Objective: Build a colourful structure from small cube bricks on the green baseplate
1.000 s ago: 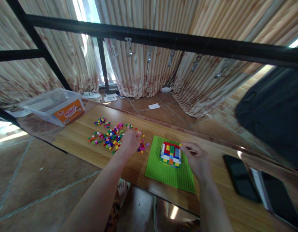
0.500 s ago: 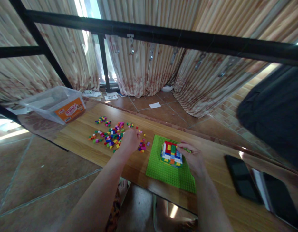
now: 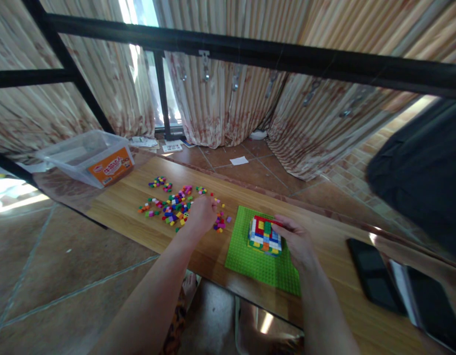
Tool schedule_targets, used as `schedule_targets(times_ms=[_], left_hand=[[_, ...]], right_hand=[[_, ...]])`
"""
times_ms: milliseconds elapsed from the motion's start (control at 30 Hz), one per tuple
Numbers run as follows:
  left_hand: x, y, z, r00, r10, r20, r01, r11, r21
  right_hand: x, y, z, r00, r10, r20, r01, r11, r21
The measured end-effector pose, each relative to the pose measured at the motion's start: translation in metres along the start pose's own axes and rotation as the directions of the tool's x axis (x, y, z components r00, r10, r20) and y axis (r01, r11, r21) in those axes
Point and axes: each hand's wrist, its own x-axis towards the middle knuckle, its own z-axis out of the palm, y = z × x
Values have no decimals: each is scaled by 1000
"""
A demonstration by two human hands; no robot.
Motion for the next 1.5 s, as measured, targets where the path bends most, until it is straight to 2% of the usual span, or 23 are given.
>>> schedule_targets(times_ms=[500,600,667,733,833,900,1100,1300,1500], left_hand=[[-4,-3,4,1000,1,3,-1,999,-32],[-3,-5,4,1000,-2,-6,2,999,-42],[-3,-7,4,1000,-12,-15,12,998,-58],[-1,-9,4,999,-31,-20,29,997,-74],[0,-12,1,998,-59,1,59,996,-63],[2,-15,-2,997,-79,18,79,996,-44],[5,-26,-6,990,-141,8,142,990,-10],[4,-35,-2,994,-107,-4,107,994,-10],[5,-39,0,990,-140,-25,140,990,5]], right_hand=[[2,-2,1,996,89,17,-89,996,28],[1,-5,-4,998,52,33,-54,996,66],[1,-9,-11,1000,-9,0,9,996,86],[4,-12,-19,995,-58,-84,67,992,110],[7,-14,-25,973,-57,-225,96,981,169],[9,-14,-25,962,-44,-269,99,976,195],[10,-13,-17,954,-37,-297,94,979,179],[11,-10,-15,943,-89,-320,140,980,140],[12,-7,-13,945,-96,-312,146,979,139]])
